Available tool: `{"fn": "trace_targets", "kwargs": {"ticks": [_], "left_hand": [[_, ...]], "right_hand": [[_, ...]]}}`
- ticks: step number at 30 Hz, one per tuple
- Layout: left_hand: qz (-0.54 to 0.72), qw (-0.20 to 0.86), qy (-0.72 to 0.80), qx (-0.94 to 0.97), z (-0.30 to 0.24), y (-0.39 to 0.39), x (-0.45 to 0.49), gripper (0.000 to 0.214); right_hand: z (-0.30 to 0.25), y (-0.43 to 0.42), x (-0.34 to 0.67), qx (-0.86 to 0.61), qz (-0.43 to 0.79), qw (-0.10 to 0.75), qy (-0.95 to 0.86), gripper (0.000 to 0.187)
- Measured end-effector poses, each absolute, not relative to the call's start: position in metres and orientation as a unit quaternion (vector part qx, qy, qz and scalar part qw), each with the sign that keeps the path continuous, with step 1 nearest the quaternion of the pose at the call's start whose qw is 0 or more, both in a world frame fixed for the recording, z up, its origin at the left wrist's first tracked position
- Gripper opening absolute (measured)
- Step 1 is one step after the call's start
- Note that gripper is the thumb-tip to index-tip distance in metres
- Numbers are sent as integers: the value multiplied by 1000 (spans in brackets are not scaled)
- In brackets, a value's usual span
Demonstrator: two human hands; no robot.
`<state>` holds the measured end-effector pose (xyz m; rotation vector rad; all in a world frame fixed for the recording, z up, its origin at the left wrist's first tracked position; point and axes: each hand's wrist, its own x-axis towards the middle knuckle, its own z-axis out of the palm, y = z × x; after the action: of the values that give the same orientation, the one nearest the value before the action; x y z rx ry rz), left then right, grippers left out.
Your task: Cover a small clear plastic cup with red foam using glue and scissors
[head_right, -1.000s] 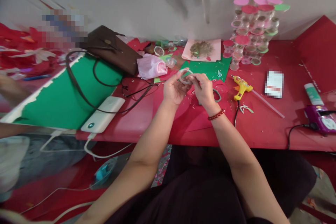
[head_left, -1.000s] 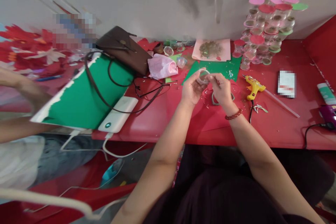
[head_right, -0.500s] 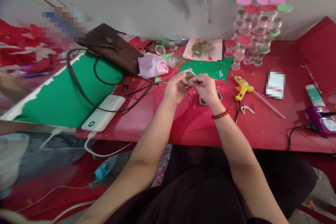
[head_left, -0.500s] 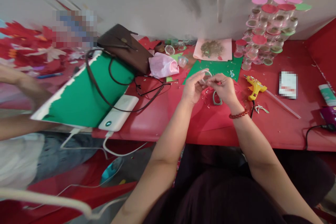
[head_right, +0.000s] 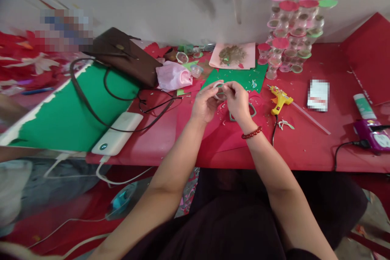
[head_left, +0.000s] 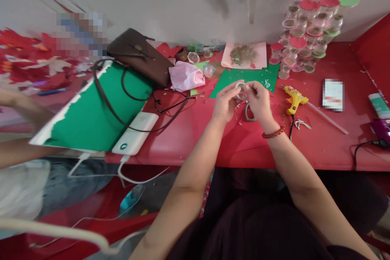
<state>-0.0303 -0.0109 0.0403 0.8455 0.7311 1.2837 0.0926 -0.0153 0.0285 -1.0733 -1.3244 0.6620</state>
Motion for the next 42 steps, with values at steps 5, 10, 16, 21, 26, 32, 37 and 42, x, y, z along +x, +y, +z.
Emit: {"fn": "trace_targets", "kwargs": {"ticks": [5,10,16,21,26,32,37,42], "left_hand": [[586,674,311,326,47,-12,-32,21],[589,685,319,284,53,-8,-38,28],[596,688,323,259,57,-7,-40,33],[599,687,334,241,57,-7,-38,40],[596,687,336,246,52,-5,-37,41],[587,675,361,265,45,0,-35,35],[590,670,368,262,39,1,-33,27],[545,678,424,251,43,-6,-25,32]], "right_hand": [[20,-5,103,-470,295,692,-462,22],[16,-2,103,-521,280,639,-491,24],[21,-11,99,-542,210,598,-552,11],[26,-19,95,-523,146,620,-566,21],[28,-21,92,-474,149,630,-597,15],[27,-19,96,-510,203,625,-555,17],[30,-21,94,-467,124,626,-613,7],[32,-22,92,-454,87,575,-675,19]]}}
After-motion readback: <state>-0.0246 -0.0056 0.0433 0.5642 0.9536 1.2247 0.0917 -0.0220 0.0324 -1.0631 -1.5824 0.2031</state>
